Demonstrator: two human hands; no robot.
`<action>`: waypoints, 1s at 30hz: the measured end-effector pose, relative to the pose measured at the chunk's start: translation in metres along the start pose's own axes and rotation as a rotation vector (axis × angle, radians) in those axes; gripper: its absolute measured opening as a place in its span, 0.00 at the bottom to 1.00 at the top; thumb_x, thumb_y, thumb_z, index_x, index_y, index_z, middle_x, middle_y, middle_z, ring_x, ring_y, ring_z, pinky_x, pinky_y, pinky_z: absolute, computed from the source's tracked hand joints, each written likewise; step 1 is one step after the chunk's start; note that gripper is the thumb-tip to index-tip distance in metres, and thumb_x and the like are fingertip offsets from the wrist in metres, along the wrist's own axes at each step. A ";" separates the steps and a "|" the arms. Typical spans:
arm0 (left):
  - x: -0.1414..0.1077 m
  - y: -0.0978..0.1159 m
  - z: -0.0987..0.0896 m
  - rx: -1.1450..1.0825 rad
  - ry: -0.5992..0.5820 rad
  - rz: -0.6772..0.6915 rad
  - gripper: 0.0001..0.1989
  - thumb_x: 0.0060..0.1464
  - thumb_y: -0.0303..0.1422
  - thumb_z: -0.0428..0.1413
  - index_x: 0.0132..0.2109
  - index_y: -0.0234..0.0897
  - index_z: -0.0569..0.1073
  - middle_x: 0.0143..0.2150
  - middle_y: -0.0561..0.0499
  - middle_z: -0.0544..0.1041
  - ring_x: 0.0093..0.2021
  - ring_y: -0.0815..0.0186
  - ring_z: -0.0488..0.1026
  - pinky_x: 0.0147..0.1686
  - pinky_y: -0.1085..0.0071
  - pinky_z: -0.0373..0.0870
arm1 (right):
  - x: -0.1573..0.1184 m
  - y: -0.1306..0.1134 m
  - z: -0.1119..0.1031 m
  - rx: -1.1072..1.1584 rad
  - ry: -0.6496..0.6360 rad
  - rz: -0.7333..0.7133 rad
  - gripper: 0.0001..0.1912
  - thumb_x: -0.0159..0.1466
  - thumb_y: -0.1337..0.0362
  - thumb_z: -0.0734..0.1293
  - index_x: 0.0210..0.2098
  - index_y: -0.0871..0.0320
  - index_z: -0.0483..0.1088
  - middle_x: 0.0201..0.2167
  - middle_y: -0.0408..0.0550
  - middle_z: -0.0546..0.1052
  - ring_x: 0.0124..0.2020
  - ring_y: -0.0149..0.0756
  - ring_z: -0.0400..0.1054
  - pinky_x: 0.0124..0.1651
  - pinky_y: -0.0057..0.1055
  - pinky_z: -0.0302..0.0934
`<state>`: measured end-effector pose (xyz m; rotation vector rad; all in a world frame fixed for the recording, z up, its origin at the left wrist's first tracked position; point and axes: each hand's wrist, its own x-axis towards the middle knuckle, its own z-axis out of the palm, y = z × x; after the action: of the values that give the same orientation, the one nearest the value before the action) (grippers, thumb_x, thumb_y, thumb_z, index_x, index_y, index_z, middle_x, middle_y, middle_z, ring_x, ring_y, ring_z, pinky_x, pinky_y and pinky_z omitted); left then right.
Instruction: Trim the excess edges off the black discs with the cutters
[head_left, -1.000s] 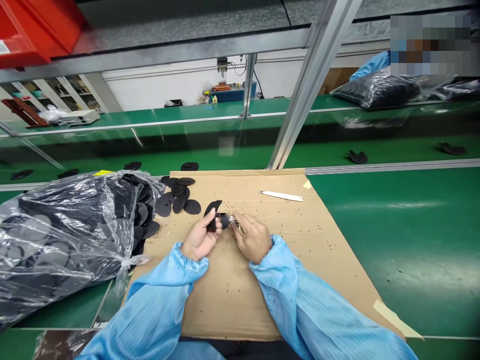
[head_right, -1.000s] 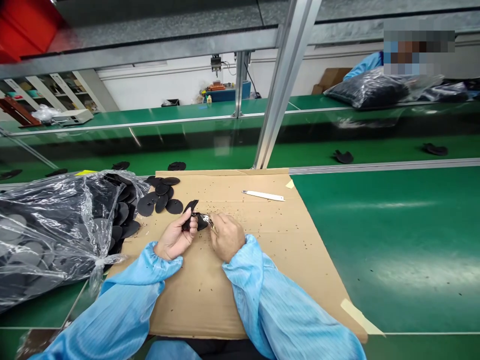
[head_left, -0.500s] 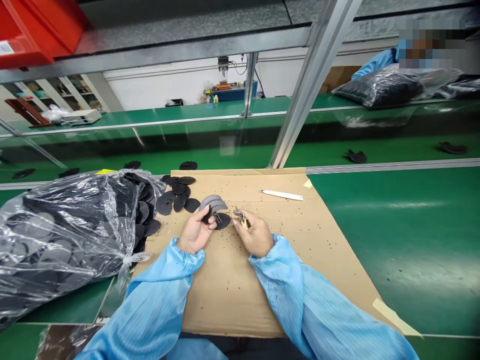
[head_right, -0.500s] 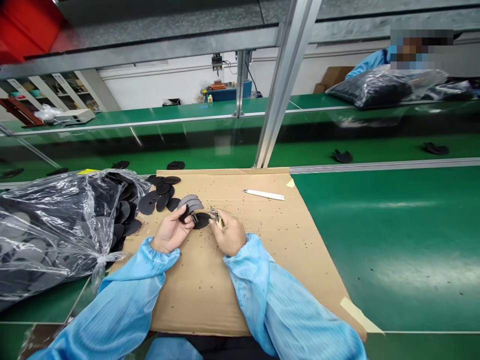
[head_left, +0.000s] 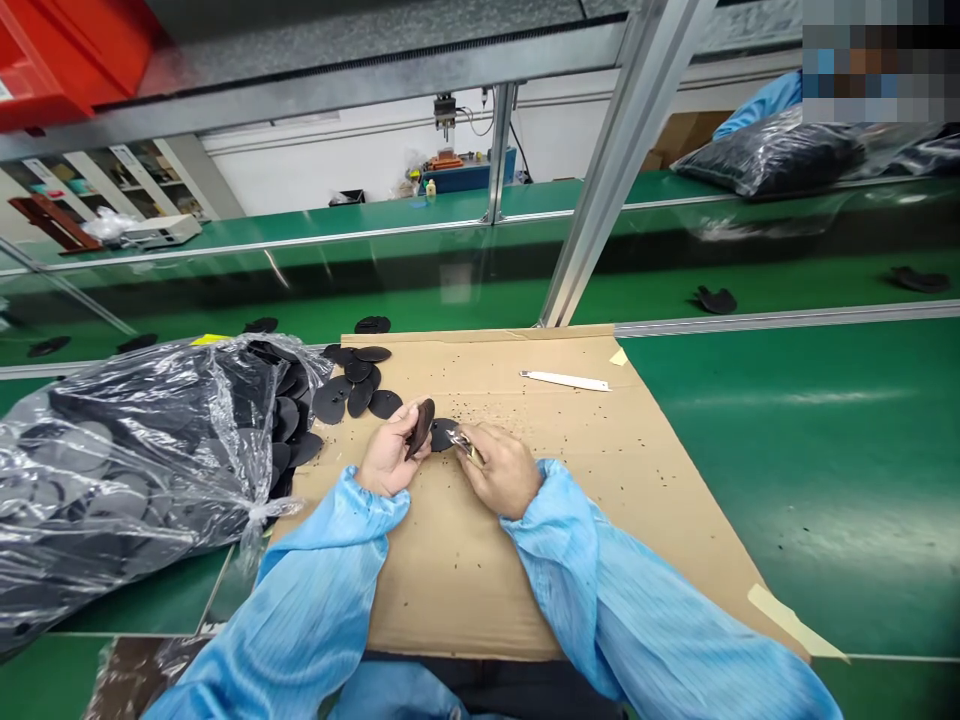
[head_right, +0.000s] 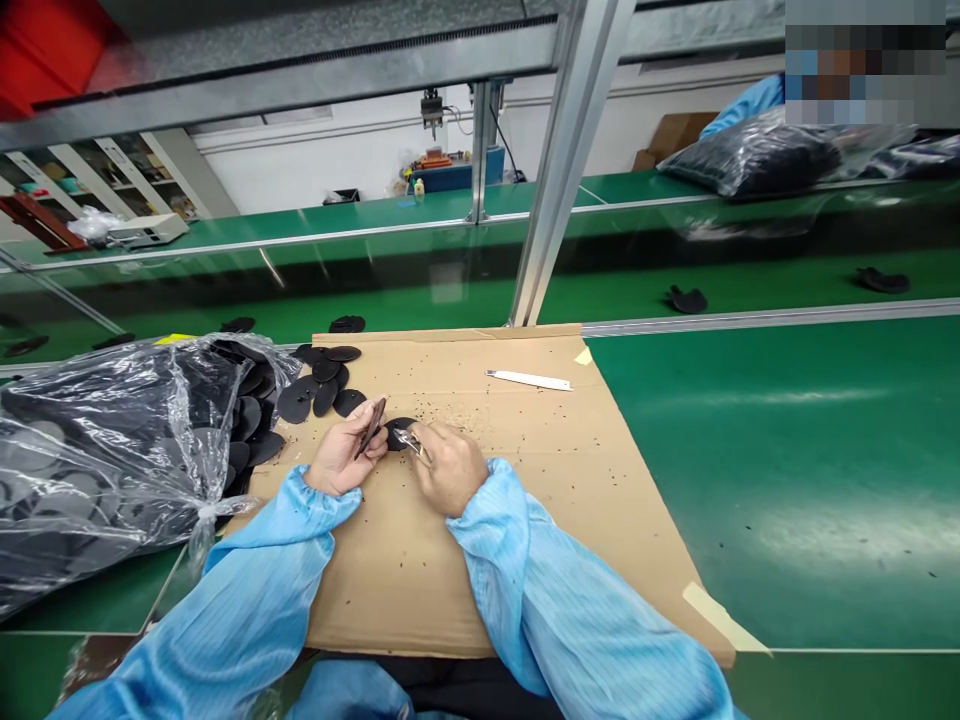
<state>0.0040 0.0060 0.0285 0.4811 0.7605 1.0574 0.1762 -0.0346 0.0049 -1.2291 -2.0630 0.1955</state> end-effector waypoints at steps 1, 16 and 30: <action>0.000 -0.001 0.000 0.010 -0.020 -0.010 0.11 0.51 0.28 0.59 0.43 0.34 0.71 0.25 0.55 0.65 0.16 0.76 0.57 0.13 0.80 0.50 | 0.000 -0.002 0.000 -0.026 -0.023 -0.012 0.11 0.64 0.66 0.60 0.45 0.60 0.68 0.36 0.52 0.74 0.38 0.40 0.68 0.43 0.34 0.63; -0.005 -0.007 0.005 0.096 -0.079 -0.075 0.09 0.52 0.30 0.57 0.42 0.34 0.72 0.24 0.55 0.64 0.15 0.77 0.55 0.14 0.79 0.50 | -0.001 -0.009 -0.001 -0.169 -0.163 -0.024 0.14 0.61 0.70 0.63 0.46 0.60 0.69 0.35 0.51 0.74 0.37 0.40 0.66 0.41 0.33 0.59; -0.003 -0.015 0.004 0.133 -0.019 0.004 0.10 0.50 0.29 0.60 0.41 0.31 0.74 0.24 0.54 0.66 0.18 0.76 0.61 0.14 0.80 0.55 | 0.002 -0.012 -0.006 -0.010 -0.306 0.054 0.10 0.59 0.72 0.63 0.40 0.58 0.70 0.35 0.49 0.76 0.36 0.38 0.70 0.38 0.30 0.61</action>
<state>0.0150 -0.0033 0.0220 0.6056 0.8168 1.0081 0.1706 -0.0406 0.0158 -1.3291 -2.2920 0.4224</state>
